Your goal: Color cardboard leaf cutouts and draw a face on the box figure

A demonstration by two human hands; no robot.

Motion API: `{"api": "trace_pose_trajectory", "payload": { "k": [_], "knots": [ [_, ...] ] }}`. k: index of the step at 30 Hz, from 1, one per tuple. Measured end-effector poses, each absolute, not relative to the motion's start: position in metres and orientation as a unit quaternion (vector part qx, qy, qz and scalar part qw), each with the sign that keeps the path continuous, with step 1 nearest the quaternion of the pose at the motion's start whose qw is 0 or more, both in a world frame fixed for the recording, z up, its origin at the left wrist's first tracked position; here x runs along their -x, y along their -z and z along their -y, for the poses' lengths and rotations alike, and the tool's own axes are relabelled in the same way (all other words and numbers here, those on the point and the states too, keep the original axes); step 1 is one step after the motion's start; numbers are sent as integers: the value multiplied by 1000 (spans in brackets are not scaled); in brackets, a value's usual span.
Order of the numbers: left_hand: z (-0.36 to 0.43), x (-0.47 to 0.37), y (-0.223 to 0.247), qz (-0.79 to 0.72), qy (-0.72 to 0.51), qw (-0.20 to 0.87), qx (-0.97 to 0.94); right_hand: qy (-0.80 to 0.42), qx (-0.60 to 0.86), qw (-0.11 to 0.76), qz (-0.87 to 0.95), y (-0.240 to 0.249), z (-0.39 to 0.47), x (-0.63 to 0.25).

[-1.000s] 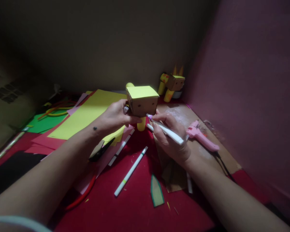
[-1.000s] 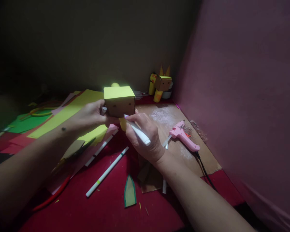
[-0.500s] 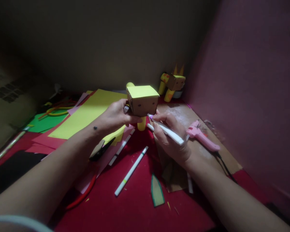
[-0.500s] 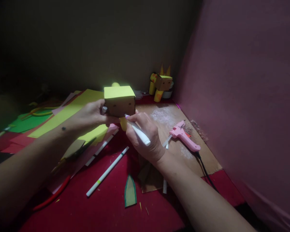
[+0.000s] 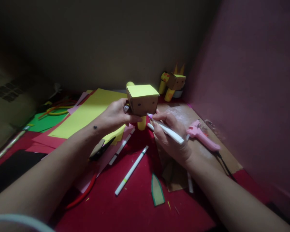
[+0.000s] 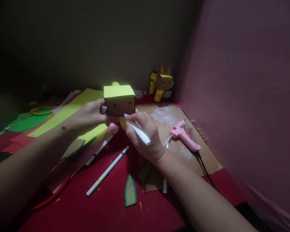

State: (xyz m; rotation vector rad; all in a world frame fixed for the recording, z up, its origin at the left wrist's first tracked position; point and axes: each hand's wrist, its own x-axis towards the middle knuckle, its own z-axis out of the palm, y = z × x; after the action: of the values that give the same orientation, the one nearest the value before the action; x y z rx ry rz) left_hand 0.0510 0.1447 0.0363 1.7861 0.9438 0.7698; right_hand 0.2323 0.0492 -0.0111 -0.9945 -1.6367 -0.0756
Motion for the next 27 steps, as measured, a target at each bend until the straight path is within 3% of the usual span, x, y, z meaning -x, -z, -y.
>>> {"api": "trace_pose_trajectory", "payload": {
  "k": [27],
  "knots": [
    [-147, -50, -35, -365, -311, 479, -735, 38, 433, 577, 692, 9, -48, -230]
  ]
}}
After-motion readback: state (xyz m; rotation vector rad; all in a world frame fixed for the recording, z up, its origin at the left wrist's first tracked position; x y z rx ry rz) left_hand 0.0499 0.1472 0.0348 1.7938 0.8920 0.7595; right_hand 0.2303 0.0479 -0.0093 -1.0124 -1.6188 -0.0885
